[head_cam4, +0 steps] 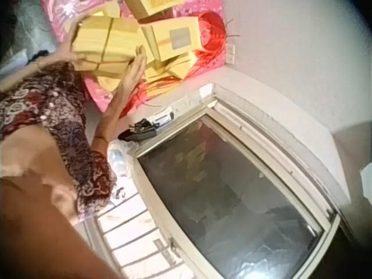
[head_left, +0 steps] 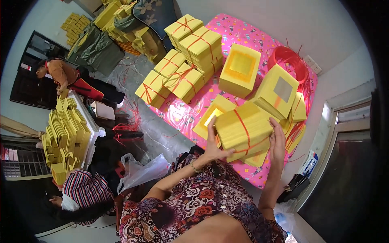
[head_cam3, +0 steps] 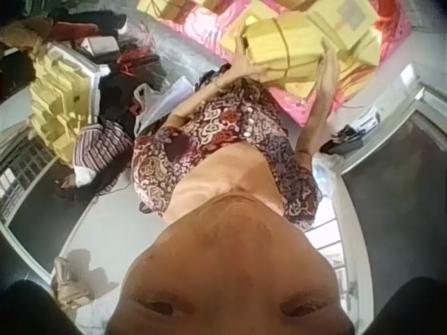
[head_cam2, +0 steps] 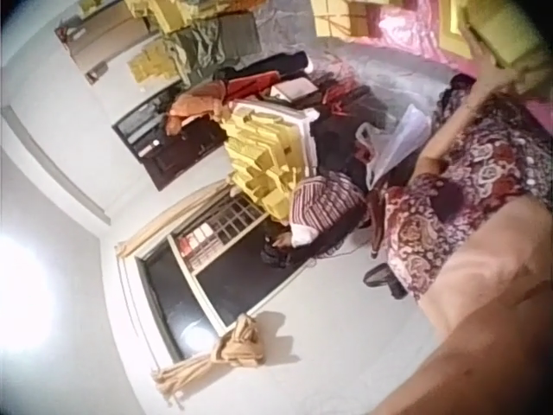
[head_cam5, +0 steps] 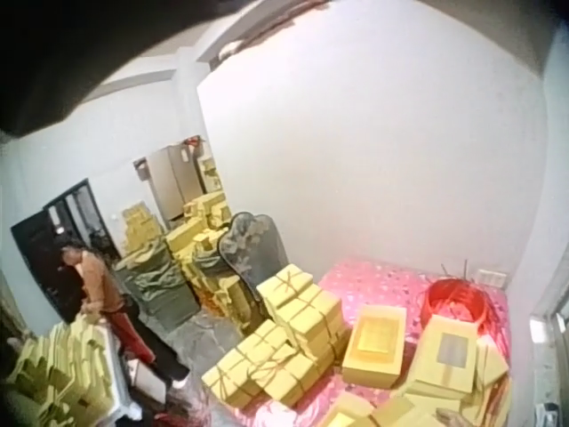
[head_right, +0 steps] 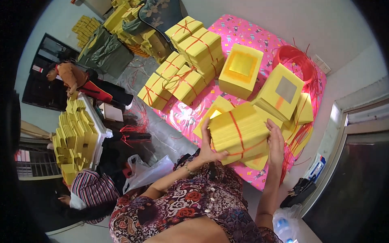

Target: Counting and bundling stacks of yellow paper products using red string.

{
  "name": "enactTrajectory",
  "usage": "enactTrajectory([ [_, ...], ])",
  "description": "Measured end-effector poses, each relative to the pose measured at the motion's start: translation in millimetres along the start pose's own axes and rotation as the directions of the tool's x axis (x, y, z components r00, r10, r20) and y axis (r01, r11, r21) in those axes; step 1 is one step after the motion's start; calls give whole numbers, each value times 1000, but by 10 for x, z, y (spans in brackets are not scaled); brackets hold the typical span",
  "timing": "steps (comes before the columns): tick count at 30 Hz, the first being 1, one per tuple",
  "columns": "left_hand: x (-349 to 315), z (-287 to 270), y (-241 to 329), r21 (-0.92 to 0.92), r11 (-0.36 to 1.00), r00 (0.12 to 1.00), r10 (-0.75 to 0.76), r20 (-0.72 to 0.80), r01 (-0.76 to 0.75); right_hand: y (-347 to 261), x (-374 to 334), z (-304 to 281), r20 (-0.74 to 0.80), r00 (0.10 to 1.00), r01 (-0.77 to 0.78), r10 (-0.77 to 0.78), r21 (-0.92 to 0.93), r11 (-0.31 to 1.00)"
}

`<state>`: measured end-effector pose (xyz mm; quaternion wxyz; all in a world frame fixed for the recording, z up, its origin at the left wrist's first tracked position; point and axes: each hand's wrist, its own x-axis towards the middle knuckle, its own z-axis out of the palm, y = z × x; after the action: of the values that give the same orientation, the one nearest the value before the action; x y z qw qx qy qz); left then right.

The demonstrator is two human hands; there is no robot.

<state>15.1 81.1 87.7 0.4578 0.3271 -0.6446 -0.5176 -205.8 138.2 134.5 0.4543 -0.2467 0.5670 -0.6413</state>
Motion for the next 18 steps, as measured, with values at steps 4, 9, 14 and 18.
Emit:
enactTrajectory([
  [4, 145, -574, -101, -281, 945, 950, -229, -211, 166, -9, 72, 329, 26, 999, -27, 22, 209, 978],
  [9, 510, -1546, -578, -579, 800, 859, -401, -319, 158, 449, 62, 522, 5, 985, -170, 172, 157, 973],
  [14, 1431, -2201, -244, -705, 700, 844, -442, -305, 112, 909, -128, 700, -44, 952, -300, 302, 55, 953],
  [18, 1938, -2608, -508, -630, 741, 773, -535, -341, 234, 1035, -223, 704, -63, 941, -333, 333, 4, 943],
])
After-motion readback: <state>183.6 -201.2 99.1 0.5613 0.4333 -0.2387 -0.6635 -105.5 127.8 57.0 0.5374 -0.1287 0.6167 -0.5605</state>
